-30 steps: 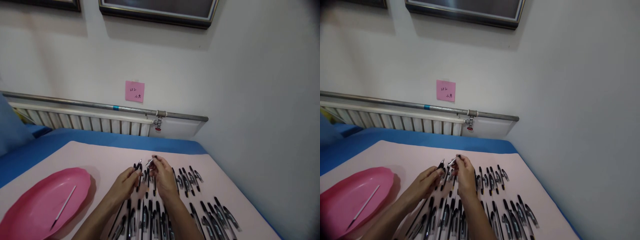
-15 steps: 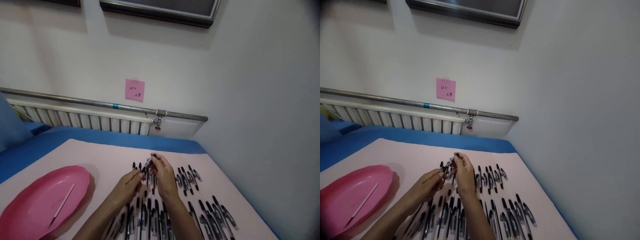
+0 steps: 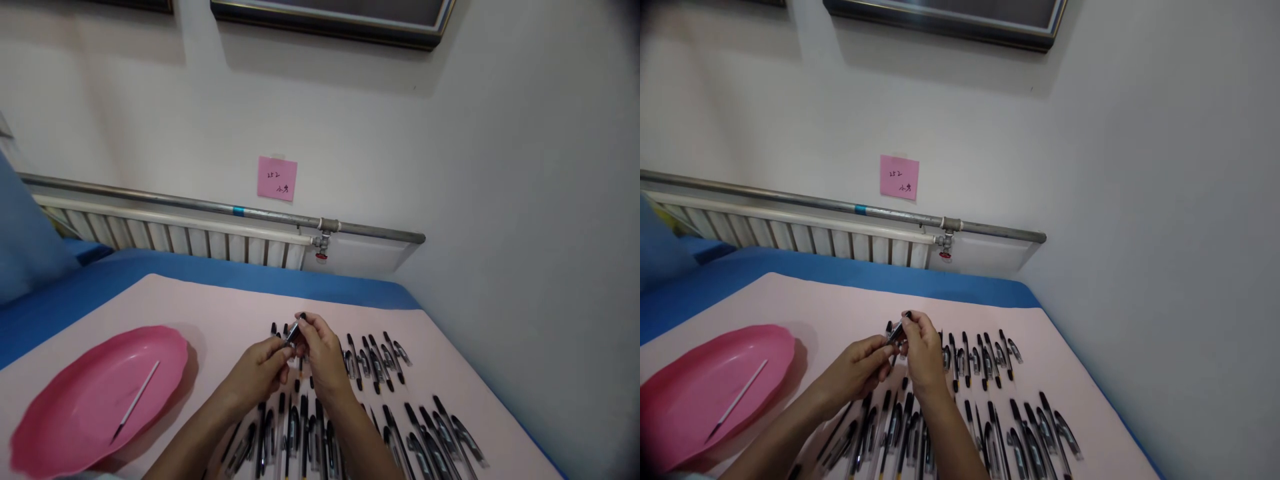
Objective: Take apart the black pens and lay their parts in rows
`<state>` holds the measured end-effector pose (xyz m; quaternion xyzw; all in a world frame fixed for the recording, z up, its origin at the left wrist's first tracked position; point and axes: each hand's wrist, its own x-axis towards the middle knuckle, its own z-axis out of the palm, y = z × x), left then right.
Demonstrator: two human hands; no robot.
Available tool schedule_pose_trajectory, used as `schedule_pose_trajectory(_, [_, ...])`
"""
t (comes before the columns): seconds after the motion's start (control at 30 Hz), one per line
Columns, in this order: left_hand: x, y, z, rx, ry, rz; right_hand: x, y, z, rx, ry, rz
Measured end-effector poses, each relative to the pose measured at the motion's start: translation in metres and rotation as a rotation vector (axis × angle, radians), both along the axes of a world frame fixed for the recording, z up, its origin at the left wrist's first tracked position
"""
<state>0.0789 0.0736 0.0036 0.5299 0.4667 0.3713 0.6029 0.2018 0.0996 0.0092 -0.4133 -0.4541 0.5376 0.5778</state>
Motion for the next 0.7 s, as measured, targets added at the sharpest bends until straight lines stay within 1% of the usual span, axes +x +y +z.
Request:
schedule_pose_trajectory(0.13, [0.000,0.000,-0.003,0.058,0.056,0.037,-0.001,0.002,-0.005,-0.012,0.009,0.022])
schedule_pose_trajectory(0.3, [0.001,-0.001,0.002,0.041,0.069,0.050,-0.001,0.003,-0.010,-0.021,0.000,0.042])
schedule_pose_trajectory(0.5, [-0.001,0.000,0.004,0.095,0.171,0.086,-0.007,0.002,-0.012,-0.026,-0.006,0.028])
schedule_pose_trajectory(0.6, [-0.012,-0.001,0.011,0.147,0.280,0.181,-0.008,0.003,-0.011,-0.044,0.000,0.007])
schedule_pose_trajectory(0.7, [-0.038,-0.010,0.022,0.170,0.440,0.358,-0.004,0.004,-0.009,-0.064,-0.014,-0.022])
